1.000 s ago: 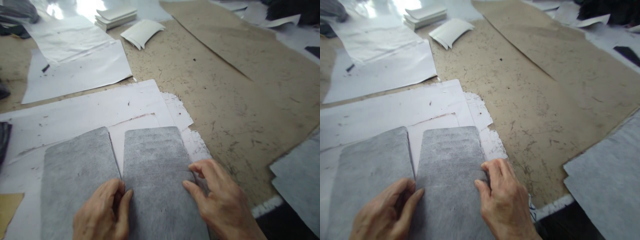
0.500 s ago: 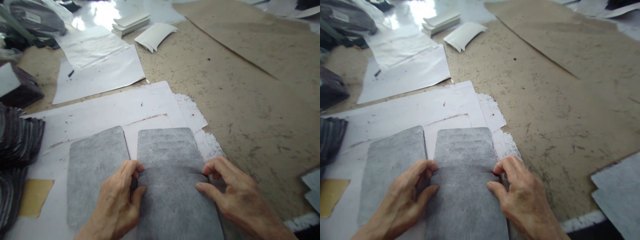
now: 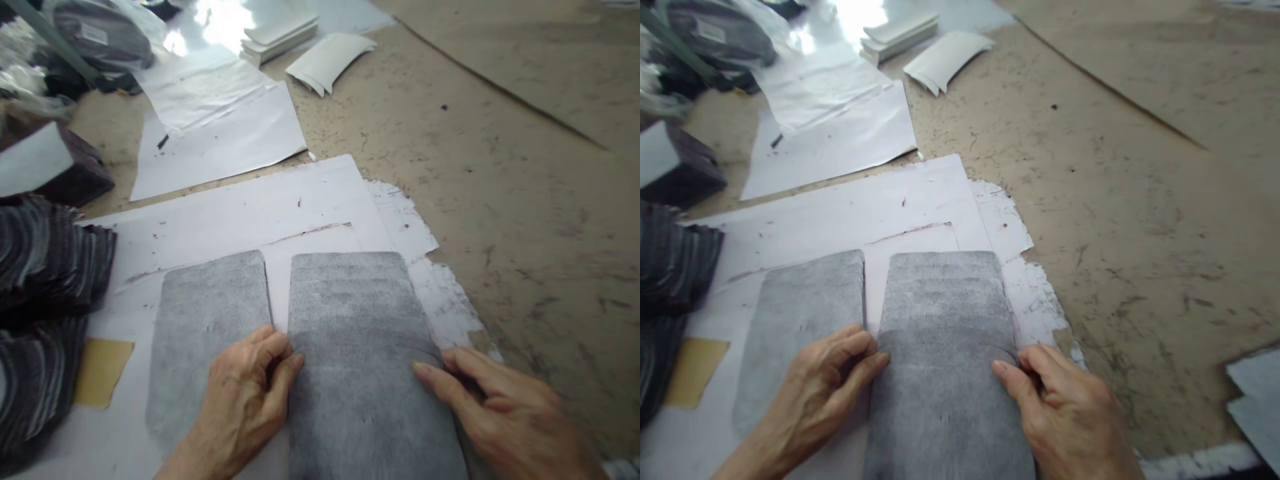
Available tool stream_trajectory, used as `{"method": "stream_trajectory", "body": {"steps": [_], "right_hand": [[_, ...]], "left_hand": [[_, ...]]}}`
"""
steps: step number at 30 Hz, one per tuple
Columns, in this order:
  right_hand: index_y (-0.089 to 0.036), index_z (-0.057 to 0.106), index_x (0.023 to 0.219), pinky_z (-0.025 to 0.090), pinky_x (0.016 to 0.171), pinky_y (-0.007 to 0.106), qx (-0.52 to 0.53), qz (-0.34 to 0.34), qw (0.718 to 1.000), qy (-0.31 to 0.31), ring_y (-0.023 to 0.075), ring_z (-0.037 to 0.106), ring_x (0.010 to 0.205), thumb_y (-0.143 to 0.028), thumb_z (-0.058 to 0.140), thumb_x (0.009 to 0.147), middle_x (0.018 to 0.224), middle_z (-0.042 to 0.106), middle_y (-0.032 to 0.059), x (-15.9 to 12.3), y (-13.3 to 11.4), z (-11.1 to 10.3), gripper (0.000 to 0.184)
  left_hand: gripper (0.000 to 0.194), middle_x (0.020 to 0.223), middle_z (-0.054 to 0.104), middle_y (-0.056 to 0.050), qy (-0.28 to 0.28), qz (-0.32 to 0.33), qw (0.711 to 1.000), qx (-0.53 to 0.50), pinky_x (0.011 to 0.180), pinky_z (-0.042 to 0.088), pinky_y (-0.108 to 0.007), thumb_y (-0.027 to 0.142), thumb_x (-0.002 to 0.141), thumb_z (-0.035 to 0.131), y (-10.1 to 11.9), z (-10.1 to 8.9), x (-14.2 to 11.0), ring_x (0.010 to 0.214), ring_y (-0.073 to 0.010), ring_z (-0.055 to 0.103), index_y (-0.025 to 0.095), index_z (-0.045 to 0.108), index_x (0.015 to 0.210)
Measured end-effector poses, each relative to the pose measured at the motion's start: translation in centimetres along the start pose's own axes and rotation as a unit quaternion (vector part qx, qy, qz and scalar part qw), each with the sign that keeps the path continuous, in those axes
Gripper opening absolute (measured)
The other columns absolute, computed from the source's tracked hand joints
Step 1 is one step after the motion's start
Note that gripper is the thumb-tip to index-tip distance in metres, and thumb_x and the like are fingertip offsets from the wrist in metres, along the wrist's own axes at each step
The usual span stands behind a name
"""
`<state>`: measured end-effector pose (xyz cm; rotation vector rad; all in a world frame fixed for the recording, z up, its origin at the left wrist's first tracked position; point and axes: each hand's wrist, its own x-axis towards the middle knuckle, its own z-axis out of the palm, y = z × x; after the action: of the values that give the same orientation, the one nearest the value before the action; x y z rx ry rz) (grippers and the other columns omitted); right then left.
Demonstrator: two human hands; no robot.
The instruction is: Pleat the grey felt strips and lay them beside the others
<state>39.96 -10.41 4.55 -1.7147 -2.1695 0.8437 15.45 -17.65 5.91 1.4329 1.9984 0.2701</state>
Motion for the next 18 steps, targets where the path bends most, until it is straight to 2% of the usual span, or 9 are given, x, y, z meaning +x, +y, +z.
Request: {"method": "stream_trajectory", "body": {"steps": [4, 12, 16, 18], "right_hand": [[-0.020, 0.041, 0.047, 0.030, 0.033, 0.020, 0.018, 0.008, 1.000, -0.008, 0.0082, 0.039, 0.035, -0.042, 0.050, 0.075, 0.043, 0.040, -0.0057, 0.43, -1.00, -0.33, 0.037], [-0.020, 0.039, 0.048, 0.031, 0.038, 0.021, 0.022, 0.013, 0.999, -0.038, 0.0091, 0.041, 0.039, -0.037, 0.050, 0.073, 0.046, 0.041, -0.0052, 0.82, -0.98, -0.34, 0.033], [-0.021, 0.036, 0.050, 0.033, 0.037, 0.022, -0.034, -0.020, 0.999, -0.030, 0.0100, 0.042, 0.039, -0.036, 0.048, 0.077, 0.046, 0.040, -0.0051, 0.36, -1.05, -0.17, 0.033], [-0.022, 0.036, 0.054, 0.033, 0.036, 0.024, -0.098, -0.048, 0.994, 0.006, 0.0119, 0.043, 0.039, -0.034, 0.047, 0.079, 0.048, 0.041, -0.0043, 0.14, -1.25, -0.17, 0.030]], "left_hand": [[0.030, 0.056, 0.043, 0.004, 0.001, 0.024, 1.000, -0.004, 0.050, 0.032, -0.023, 0.028, 0.081, 0.044, -0.26, -0.02, 0.03, 0.050, -0.0076, 0.045, 0.017, 0.038, 0.054], [0.029, 0.056, 0.043, 0.004, 0.010, 0.040, 0.999, 0.016, 0.050, 0.033, -0.022, 0.027, 0.081, 0.044, -0.27, 0.12, -0.07, 0.051, -0.0073, 0.046, 0.017, 0.038, 0.054], [0.029, 0.056, 0.043, 0.004, 0.020, 0.059, 0.997, 0.046, 0.049, 0.035, -0.023, 0.026, 0.083, 0.043, -0.27, 0.38, -0.24, 0.050, -0.0076, 0.047, 0.018, 0.039, 0.055], [0.027, 0.057, 0.045, 0.004, 0.035, 0.079, 0.993, 0.086, 0.049, 0.037, -0.023, 0.027, 0.083, 0.044, -0.24, 0.59, -0.57, 0.050, -0.0090, 0.050, 0.019, 0.041, 0.057]]}}
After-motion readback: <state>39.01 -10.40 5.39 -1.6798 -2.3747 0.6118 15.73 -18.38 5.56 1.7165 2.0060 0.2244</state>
